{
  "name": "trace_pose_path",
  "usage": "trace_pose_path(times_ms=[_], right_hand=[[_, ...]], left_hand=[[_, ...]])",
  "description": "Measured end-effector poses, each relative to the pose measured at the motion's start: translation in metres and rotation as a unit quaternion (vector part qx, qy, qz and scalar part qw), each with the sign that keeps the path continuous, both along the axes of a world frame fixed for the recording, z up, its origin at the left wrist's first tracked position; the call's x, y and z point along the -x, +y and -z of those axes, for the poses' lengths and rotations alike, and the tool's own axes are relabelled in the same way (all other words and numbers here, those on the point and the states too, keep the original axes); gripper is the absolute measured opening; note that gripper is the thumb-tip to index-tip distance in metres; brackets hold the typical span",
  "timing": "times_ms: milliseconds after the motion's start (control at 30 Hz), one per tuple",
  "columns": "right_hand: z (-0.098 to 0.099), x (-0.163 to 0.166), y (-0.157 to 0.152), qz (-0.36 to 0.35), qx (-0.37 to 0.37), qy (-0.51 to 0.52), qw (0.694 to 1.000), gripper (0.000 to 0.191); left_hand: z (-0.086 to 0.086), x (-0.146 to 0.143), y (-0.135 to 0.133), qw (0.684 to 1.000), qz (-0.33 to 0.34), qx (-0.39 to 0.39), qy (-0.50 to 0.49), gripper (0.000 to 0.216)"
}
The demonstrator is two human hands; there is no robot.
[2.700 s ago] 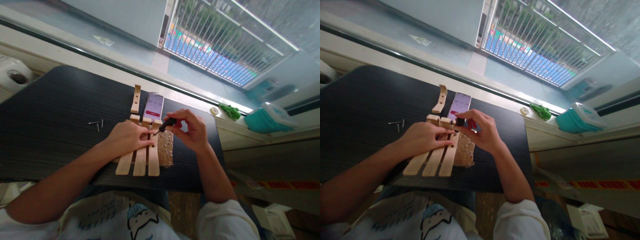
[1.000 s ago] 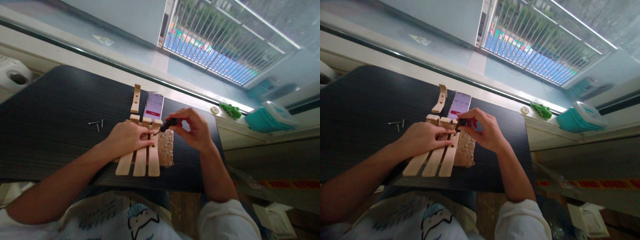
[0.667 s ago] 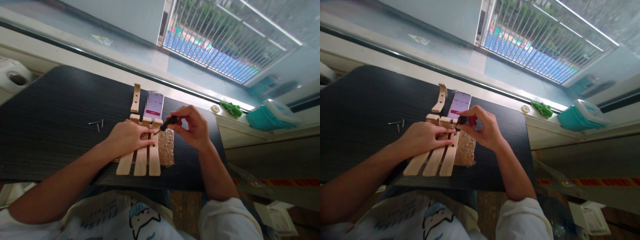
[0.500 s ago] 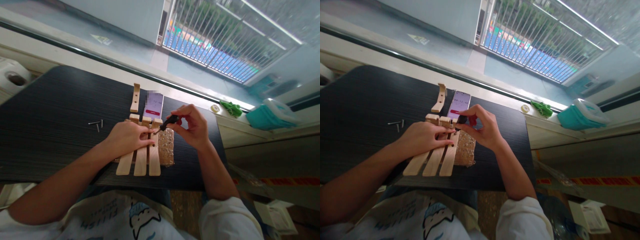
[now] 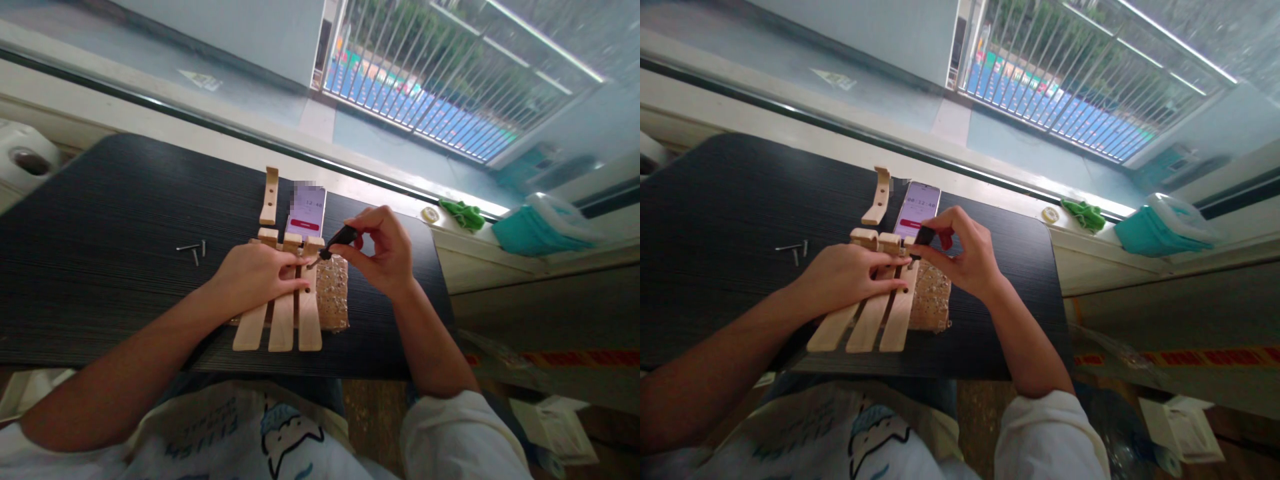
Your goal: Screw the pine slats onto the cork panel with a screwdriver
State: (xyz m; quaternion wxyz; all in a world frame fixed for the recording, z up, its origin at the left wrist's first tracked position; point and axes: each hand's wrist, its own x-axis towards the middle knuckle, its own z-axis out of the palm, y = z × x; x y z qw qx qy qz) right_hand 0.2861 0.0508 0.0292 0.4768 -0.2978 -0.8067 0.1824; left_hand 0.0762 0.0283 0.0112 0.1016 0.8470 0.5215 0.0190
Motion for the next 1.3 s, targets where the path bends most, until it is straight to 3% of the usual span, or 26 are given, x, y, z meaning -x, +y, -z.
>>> trace_pose_path(times_ms=[133, 333, 700, 867, 1300], right_hand=[[0.001, 0.005, -0.003, 0.024, -0.032, -0.002, 0.999, 0.027], [-0.002, 0.005, -0.003, -0.01, -0.084, -0.006, 0.996, 0.024], [-0.012, -0.006, -0.004, -0.11, -0.011, -0.052, 0.992, 0.029], [-0.009, -0.006, -0.006, -0.109, 0.041, -0.044, 0.992, 0.033], [-0.015, -0.005, -0.003, -0.095, 0.0, -0.056, 0.994, 0.03]], left_hand=[[0.0, 0.0, 0.0, 1.0, -0.003, 0.002, 0.0, 0.049], [0.0, 0.0, 0.001, 1.0, 0.0, 0.001, -0.001, 0.048], [-0.002, 0.0, 0.0, 1.0, -0.004, 0.021, 0.005, 0.05], [-0.002, 0.0, 0.0, 1.0, -0.004, 0.019, 0.013, 0.051], [-0.001, -0.001, 0.001, 1.0, -0.005, 0.015, 0.01, 0.049]])
